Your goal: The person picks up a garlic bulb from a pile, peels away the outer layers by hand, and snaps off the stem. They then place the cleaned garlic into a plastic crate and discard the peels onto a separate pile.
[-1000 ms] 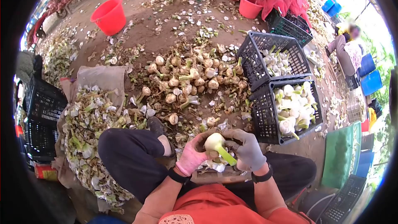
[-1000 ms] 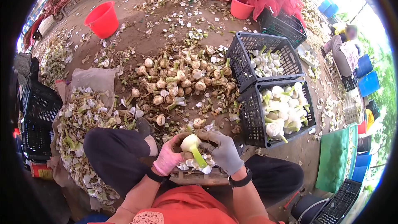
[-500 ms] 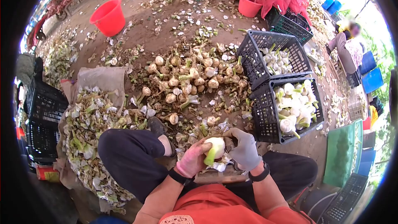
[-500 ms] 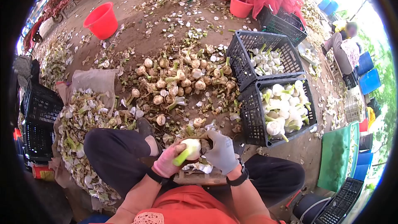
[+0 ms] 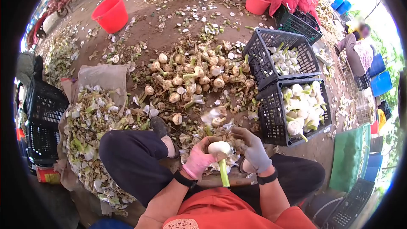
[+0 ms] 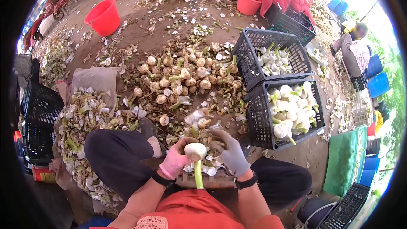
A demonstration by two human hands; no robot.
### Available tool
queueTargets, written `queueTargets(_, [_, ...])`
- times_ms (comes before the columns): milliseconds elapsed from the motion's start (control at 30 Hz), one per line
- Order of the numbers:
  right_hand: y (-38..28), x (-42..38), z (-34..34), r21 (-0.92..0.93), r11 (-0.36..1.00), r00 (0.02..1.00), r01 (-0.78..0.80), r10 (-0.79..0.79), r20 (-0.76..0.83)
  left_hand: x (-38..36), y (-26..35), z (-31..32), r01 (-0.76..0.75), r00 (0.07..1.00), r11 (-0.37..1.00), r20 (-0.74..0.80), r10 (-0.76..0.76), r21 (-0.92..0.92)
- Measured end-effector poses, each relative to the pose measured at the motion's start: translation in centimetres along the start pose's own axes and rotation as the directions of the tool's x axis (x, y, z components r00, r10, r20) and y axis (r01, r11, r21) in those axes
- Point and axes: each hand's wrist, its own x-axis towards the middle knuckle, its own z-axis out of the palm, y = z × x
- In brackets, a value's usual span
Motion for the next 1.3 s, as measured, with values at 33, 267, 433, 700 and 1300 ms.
queueTargets(33, [-0.2, -0.3, 0.5, 0.033, 0.997, 0.997, 0.066, -0.067, 0.048, 0.5, -0.3, 0.1, -0.086, 0.994, 0.944, -0.04, 0.104, 0.318])
queueTargets(267, [0.1, 0.0, -1.3, -0.097, 0.99, 0.988, 0.1, -0.111, -0.107, 1.1, -0.1, 3.0, -0.277, 0.939, 0.751, 0.001, 0.345, 0.6])
queueTargets(433, [-5.5, 1.5, -14.5, -0.584, 0.812, 0.599, 0.013, -0.474, -0.645, 2.5, -1.7, 0.7, -0.15, 0.948, 0.901, -0.199, 0.248, 0.408])
queueTargets(700, [0.6, 5.4, -22.1, -0.803, 0.396, 0.621, -0.446, -0.509, -0.596, 3.6, -1.8, -0.5, -0.263, 0.814, 0.949, -0.487, 0.316, 0.176])
queueTargets(1300, [6.0, 12.7, 1.6, -0.431, 0.902, 0.999, 0.031, -0.038, -0.008, 5.4, -1.1, -2.0, -0.012, 0.847, 0.805, -0.422, 0.324, 0.593])
